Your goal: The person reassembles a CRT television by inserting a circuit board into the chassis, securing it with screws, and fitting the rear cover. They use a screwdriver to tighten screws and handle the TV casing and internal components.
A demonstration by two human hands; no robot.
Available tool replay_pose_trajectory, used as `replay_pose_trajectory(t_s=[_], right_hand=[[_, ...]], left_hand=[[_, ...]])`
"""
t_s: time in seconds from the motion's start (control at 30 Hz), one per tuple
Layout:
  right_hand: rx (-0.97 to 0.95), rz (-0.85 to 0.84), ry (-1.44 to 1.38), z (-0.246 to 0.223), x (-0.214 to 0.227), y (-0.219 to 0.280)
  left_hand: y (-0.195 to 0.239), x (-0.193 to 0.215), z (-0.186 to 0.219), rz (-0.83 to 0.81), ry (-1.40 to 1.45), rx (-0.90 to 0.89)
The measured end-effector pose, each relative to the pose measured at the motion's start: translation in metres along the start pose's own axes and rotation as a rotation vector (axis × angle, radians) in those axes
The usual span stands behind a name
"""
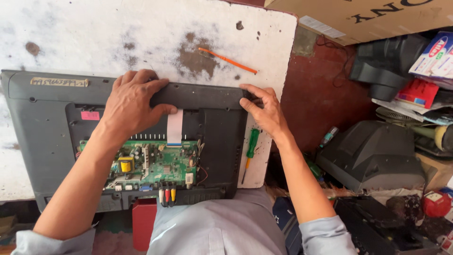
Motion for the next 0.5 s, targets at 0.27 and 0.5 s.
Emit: replay_pose_trajectory(t_s=[0.27, 0.5], right_hand=[[0.113, 0.050, -0.045, 0.001, -0.004, 0.024], [0.158, 0.149, 0.087, 0.014, -0.013, 0.021]], left_hand=[[-0.002, 0.003, 0.004, -0.121, -0.174, -0.096], [-0.018, 0.014, 0.006, -0.185, -0.201, -0.123]])
Point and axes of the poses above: each hand's wrist, its own y-axis away from the middle knuckle, its own x-axis out of the back of the hand, z = x × y, the point moved 1 cm from there along -y, towards the middle knuckle, and after that the axes turned 7 degrees about y, right-handed, at the moved point
